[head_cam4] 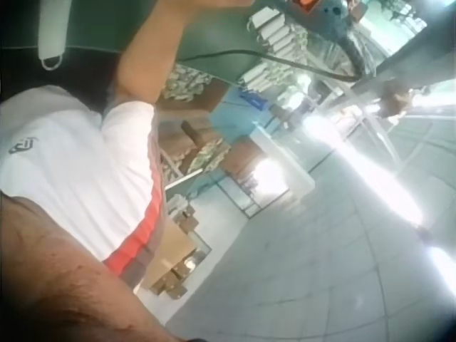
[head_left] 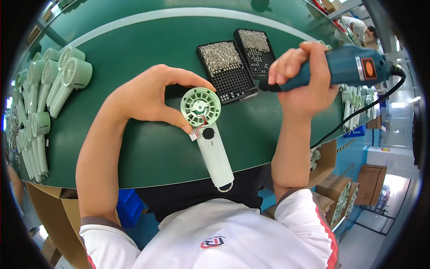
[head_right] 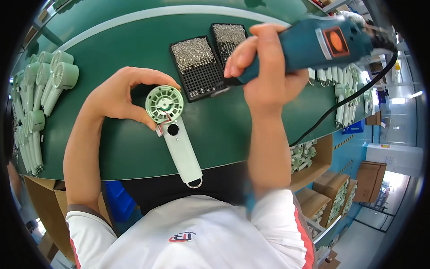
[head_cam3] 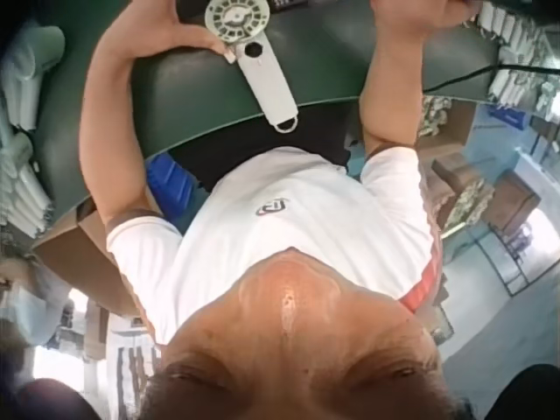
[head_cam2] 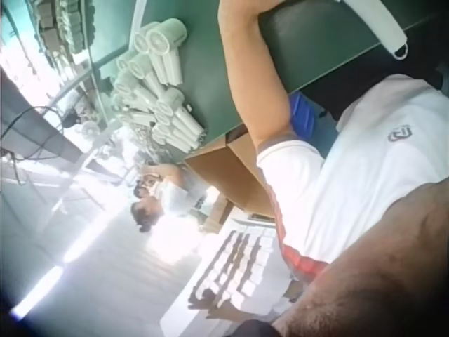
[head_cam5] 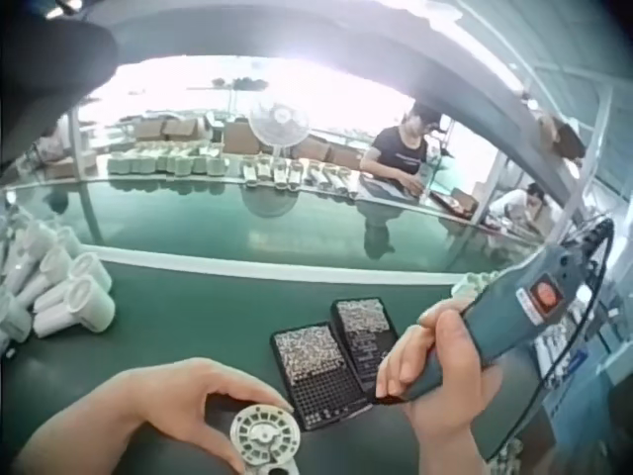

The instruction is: The worker is using an electric screwdriver to assemble small handheld portable fans at a factory workbench.

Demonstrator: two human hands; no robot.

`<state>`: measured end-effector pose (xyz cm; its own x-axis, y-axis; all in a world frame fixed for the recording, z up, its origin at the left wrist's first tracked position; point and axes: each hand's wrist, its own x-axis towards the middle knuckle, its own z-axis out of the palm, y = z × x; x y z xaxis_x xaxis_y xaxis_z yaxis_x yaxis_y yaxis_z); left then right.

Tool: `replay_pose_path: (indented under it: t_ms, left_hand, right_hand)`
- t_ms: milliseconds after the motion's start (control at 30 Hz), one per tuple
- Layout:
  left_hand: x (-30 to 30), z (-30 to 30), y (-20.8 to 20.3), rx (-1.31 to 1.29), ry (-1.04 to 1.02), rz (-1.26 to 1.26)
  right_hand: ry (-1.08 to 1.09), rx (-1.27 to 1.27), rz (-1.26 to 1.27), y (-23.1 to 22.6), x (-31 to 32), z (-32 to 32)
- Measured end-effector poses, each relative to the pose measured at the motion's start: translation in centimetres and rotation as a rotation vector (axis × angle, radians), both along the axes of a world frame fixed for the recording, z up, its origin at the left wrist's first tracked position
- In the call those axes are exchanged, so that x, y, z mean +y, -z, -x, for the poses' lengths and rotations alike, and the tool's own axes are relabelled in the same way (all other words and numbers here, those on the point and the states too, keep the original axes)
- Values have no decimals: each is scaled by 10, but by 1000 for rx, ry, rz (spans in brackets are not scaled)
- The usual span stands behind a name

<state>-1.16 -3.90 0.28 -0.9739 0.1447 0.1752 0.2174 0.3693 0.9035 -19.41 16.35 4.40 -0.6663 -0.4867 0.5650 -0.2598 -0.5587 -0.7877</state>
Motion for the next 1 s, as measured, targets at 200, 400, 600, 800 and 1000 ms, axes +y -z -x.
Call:
replay_pose_path:
  t_ms: [200, 400, 600, 800, 1000]
  left_hand:
    - [-1, -1, 4, -36, -20, -53]
    - [0, 0, 5, -23, -16, -48]
    - [1, 0, 5, -36, -23, -62]
    - [-1, 1, 5, -21, -16, -47]
    - [1, -1, 3, -41, -19, -46]
  right_hand:
    - [-19, 37, -22, 3, -5, -1]
    - [-79, 83, 2, 7, -4, 4]
    - [-44, 44, -21, 9, -4, 3]
    - [-64, 70, -17, 10, -5, 5]
    - [-138, 194, -60, 13, -6, 1]
